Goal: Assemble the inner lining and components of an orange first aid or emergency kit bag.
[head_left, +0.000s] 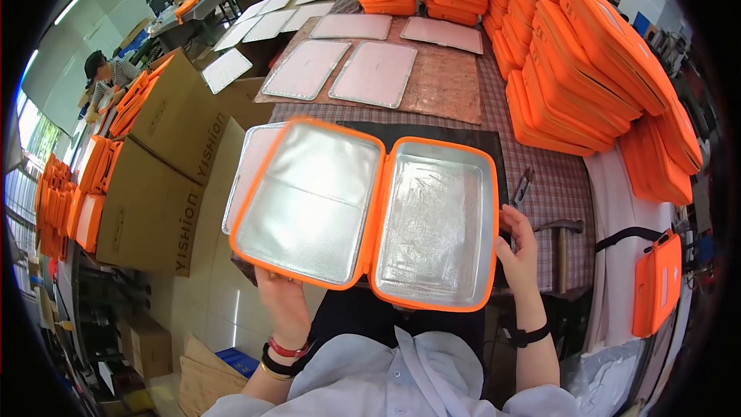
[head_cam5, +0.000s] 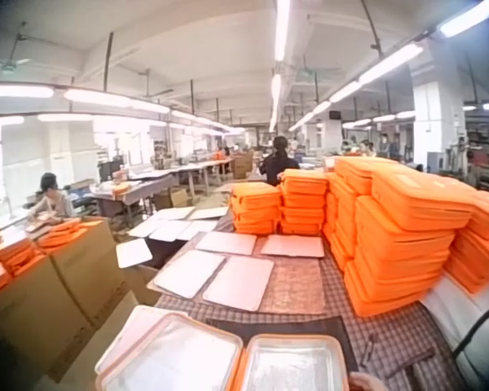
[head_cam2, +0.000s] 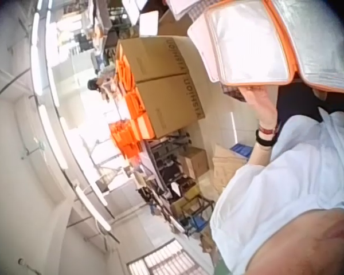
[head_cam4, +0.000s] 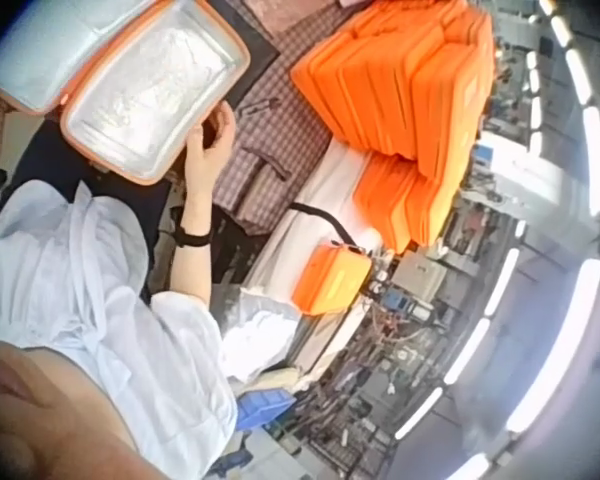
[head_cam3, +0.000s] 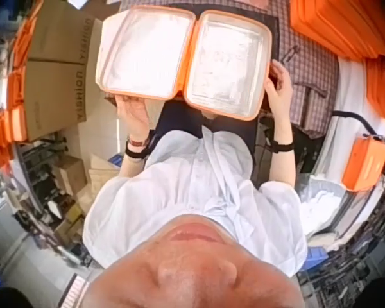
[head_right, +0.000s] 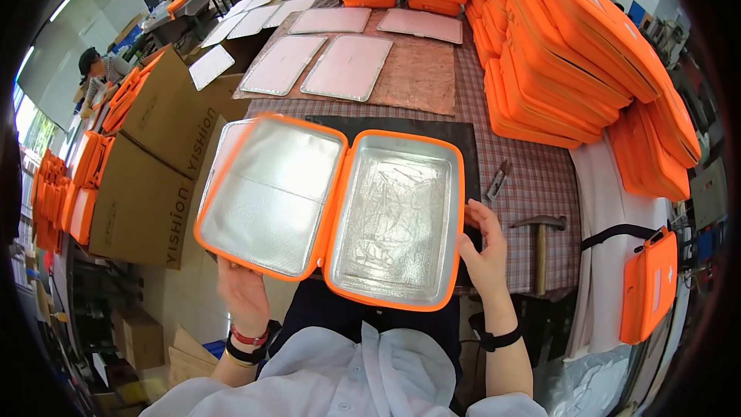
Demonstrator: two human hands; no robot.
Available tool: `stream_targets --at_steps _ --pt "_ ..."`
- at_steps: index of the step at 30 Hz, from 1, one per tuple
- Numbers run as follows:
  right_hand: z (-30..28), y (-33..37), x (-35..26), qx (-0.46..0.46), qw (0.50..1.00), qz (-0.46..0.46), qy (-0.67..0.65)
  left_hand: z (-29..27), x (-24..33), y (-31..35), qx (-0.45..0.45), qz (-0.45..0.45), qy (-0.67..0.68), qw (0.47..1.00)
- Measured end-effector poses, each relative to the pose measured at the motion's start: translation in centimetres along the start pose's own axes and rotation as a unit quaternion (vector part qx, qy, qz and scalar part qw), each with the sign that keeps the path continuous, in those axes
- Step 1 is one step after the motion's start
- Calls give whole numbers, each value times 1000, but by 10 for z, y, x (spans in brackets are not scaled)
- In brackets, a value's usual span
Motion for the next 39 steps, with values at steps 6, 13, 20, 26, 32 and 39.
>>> stream_targets --at_steps 6,13,20,26,32,39 --pt "-6 -9 -48 -48 972 -21 230 -35 -20 19 44 -99 -6 994" --pt "15 -61 -200 -39 880 -221 418 -59 -47 22 45 -125 -58 989" --pt "186 -198 -171 -180 881 -259 353 -64 -56 24 66 -125 -64 988" --pt "259 -244 -59 -237 761 -122 591 -60 -57 23 70 -136 -86 985" --pt "221 -217 -128 -18 754 -315 577 -72 -59 29 54 -122 -99 986" --pt "83 -164 -270 165 842 -377 350 -62 -54 3 -2 -213 -82 974"
Point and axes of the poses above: each hand's wrist, its own y-axis away from the middle knuckle, its own z-axis out of the palm, x = y × z, the point moved 10 cm from there along -y, towards the middle knuckle, and after that the axes turned 12 degrees about z, right-handed, at the moved point
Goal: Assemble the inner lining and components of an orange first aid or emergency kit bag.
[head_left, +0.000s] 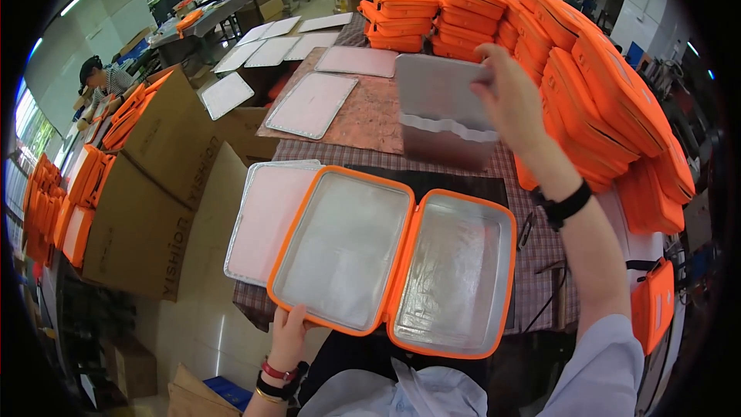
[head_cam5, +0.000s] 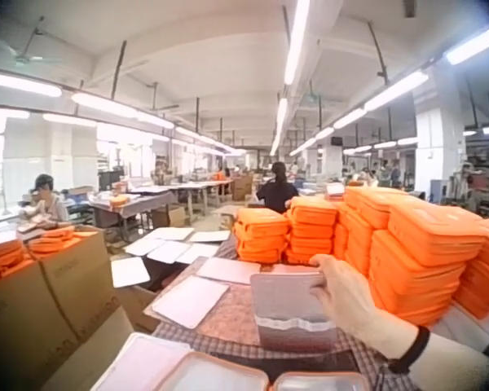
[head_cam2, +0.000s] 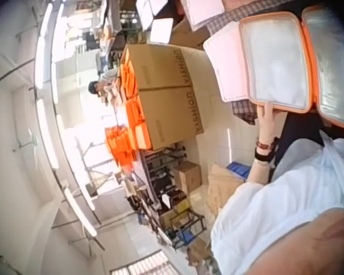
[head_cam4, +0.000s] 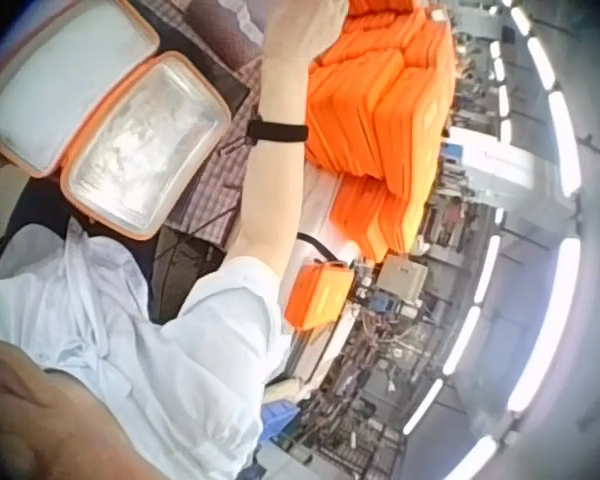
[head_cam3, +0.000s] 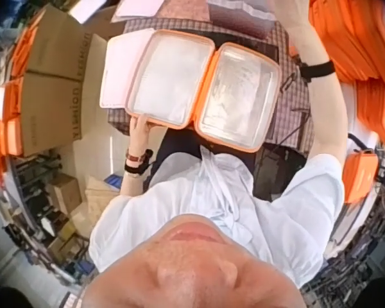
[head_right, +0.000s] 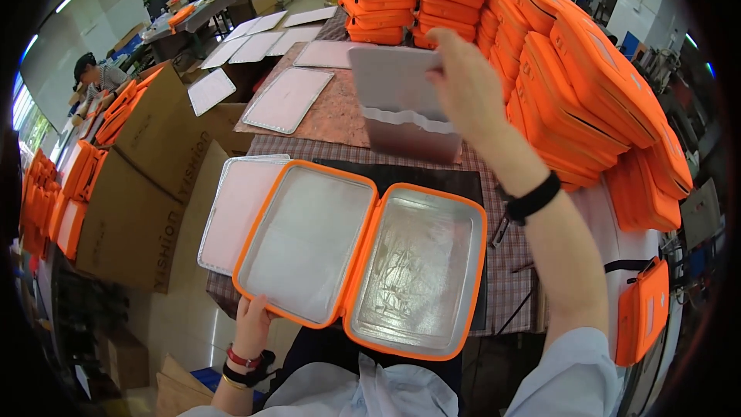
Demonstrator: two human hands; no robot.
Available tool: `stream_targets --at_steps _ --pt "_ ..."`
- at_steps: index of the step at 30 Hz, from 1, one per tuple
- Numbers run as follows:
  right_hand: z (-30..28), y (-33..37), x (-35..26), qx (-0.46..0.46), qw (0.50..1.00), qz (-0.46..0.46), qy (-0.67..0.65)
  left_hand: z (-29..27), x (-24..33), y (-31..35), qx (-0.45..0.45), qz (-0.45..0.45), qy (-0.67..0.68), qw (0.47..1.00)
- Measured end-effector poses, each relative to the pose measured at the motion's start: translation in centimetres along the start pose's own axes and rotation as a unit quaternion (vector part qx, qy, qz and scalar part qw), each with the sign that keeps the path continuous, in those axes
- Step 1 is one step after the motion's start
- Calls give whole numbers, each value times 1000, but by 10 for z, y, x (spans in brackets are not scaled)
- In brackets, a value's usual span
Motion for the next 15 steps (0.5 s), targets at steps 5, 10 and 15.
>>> stream_targets --at_steps 5,10,15 --pt "-92 0 13 44 995 -72 51 1 10 -8 -98 -129 -233 959" --pt "-165 18 9 88 990 -101 43 16 54 29 -36 95 -453 886" --pt "-130 42 65 -152 954 170 -196 113 87 66 -167 368 -541 738"
Point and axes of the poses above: each hand's wrist, its own y-axis away from the middle knuckle, its own z-axis out of the palm, x = y × z, the point moved 10 cm from there along -y, towards the middle knuckle, and after that the axes turned 12 degrees about z, right-handed, at the moved point
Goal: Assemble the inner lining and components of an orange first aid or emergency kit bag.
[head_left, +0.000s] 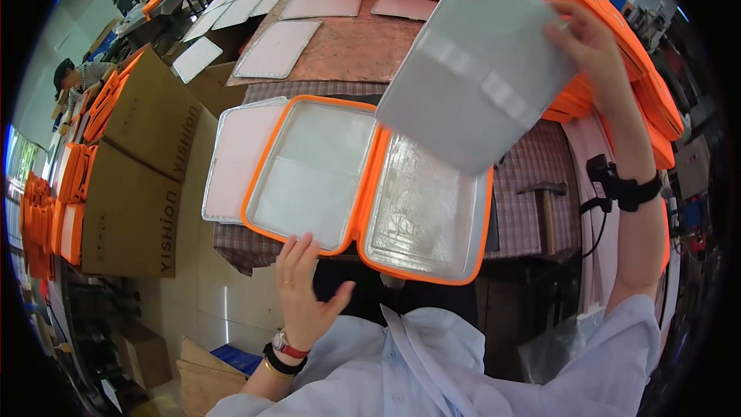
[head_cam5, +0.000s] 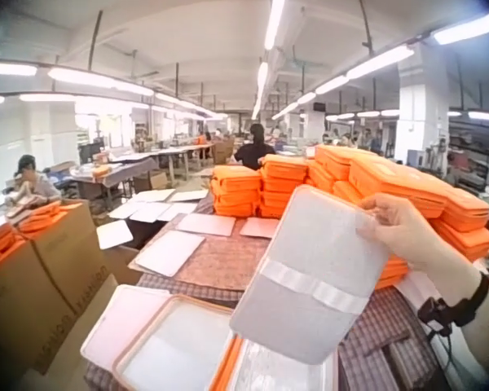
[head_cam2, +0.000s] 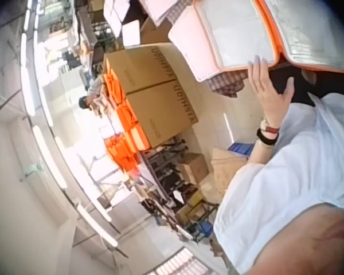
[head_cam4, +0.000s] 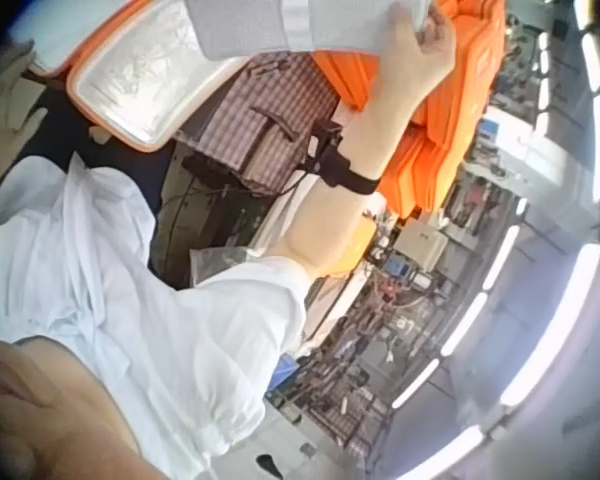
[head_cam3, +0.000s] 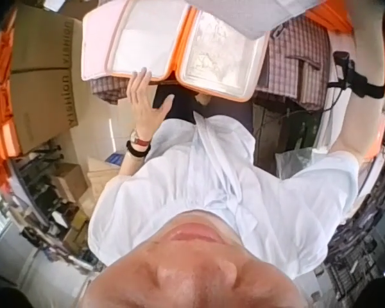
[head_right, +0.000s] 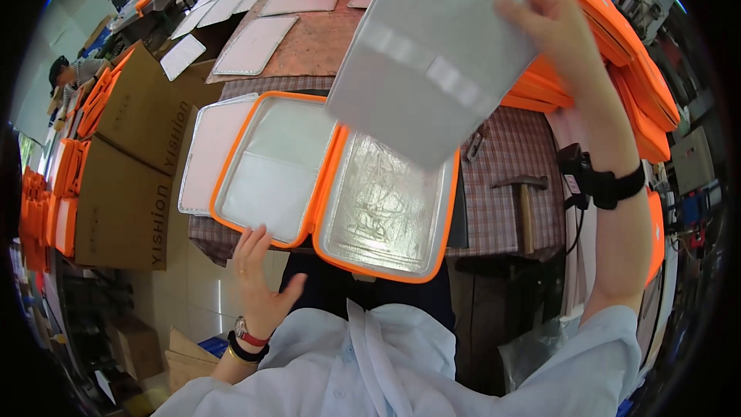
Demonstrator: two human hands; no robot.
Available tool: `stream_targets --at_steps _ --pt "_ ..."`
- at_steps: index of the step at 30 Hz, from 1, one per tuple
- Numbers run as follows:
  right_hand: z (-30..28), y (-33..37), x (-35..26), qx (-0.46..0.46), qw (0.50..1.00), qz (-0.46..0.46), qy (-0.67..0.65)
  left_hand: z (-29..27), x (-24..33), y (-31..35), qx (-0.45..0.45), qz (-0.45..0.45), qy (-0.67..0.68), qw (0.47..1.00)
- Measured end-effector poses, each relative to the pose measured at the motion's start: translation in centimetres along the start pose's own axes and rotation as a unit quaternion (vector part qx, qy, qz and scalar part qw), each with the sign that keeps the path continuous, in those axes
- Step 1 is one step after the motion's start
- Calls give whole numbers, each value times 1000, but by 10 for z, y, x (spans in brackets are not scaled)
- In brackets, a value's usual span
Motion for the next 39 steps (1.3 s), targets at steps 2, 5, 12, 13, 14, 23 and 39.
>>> stream_targets --at_steps 2,5,12,13,14,23,39 --pt "21 7 28 -50 995 84 -30 22 21 -11 -35 72 33 996" --pt "72 26 68 -195 968 143 -66 50 35 -26 -73 78 129 986" --pt "130 45 109 -257 940 195 -110 69 37 -21 -104 76 87 988" --pt "138 47 118 -273 934 203 -109 74 36 -21 -111 75 90 987" --pt "145 49 131 -280 931 219 -80 76 34 -22 -107 65 99 987" --pt "163 63 155 -265 927 262 -54 77 36 -23 -100 61 71 991" --pt "176 65 156 -265 958 107 -30 83 39 -23 -112 53 45 991"
Point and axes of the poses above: each hand's wrist, its own y-axis away from the middle knuckle, its own z-axis out of the palm, x = y × z, the point moved 10 cm from there along -y, towards the middle knuckle, and after that the axes turned 12 degrees about z, right-handed, at the moved point
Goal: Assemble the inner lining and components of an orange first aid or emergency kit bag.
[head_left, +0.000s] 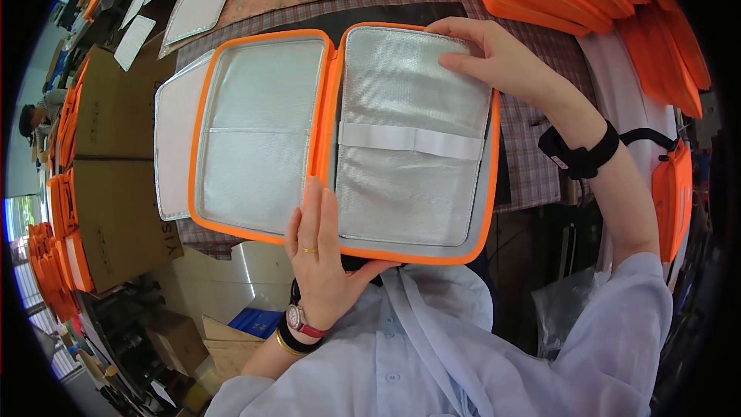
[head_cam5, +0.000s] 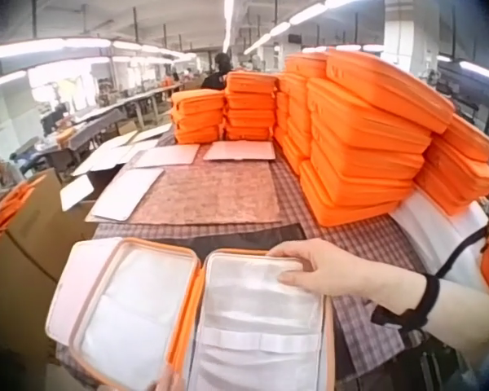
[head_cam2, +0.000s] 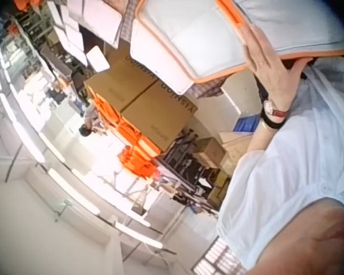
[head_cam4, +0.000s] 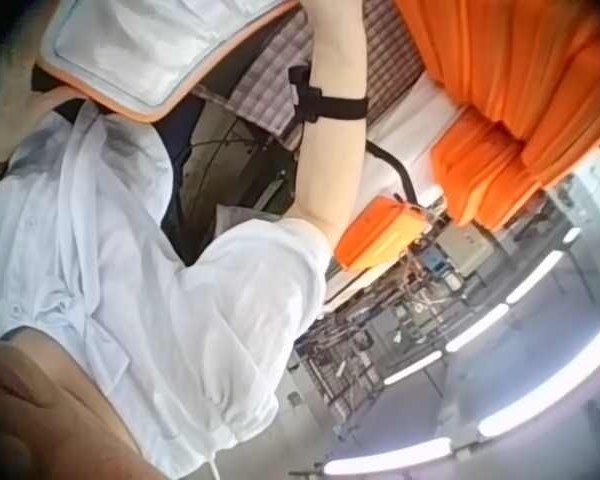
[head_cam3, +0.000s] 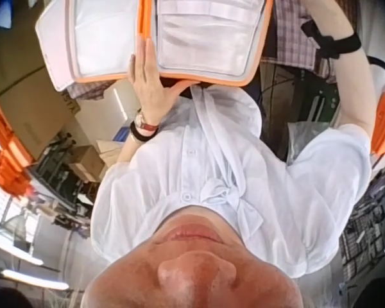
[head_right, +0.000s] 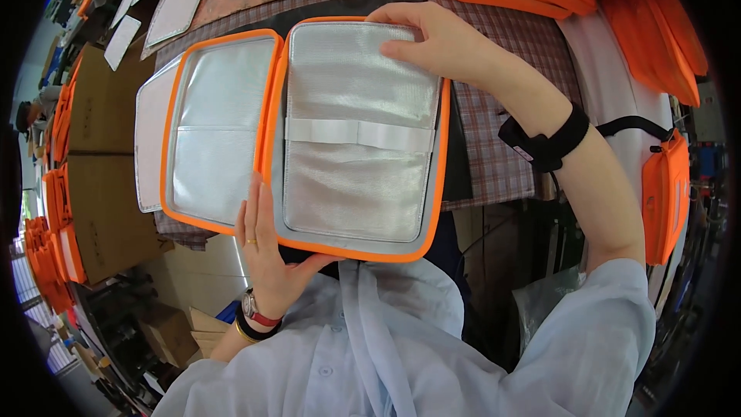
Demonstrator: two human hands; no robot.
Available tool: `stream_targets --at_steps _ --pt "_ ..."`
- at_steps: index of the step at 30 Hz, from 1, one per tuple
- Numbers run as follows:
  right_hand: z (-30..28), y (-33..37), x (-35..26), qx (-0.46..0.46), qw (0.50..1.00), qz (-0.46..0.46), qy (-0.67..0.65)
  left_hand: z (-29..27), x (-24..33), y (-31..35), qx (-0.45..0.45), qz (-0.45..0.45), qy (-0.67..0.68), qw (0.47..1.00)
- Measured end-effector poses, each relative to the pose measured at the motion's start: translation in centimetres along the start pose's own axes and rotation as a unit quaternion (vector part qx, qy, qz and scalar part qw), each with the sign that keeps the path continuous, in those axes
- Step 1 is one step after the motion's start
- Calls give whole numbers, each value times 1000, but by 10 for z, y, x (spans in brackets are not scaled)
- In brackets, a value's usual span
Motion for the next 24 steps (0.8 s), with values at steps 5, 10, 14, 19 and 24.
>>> stream_targets --at_steps 5,10,14,19,24 --pt "0 0 -1 -14 999 29 9 14 35 -15 -112 142 -41 983" --pt "2 -4 0 -15 1000 11 24 43 36 -24 -209 150 -72 964" --pt "3 -6 -2 -13 999 -14 37 40 44 -31 -193 165 -113 960" --pt "7 -7 7 -9 999 -31 40 42 43 -29 -196 163 -88 963" --pt "7 -3 10 12 998 -2 64 40 46 -31 -201 166 -78 962"
Point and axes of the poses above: each hand's wrist, its own y-axis away from the middle knuckle, its own z-axis out of the palm, x = y × z, the point moved 10 cm from there along -y, towards the middle knuckle, and after that the axes turned 12 degrees about z, right-handed, at the moved point
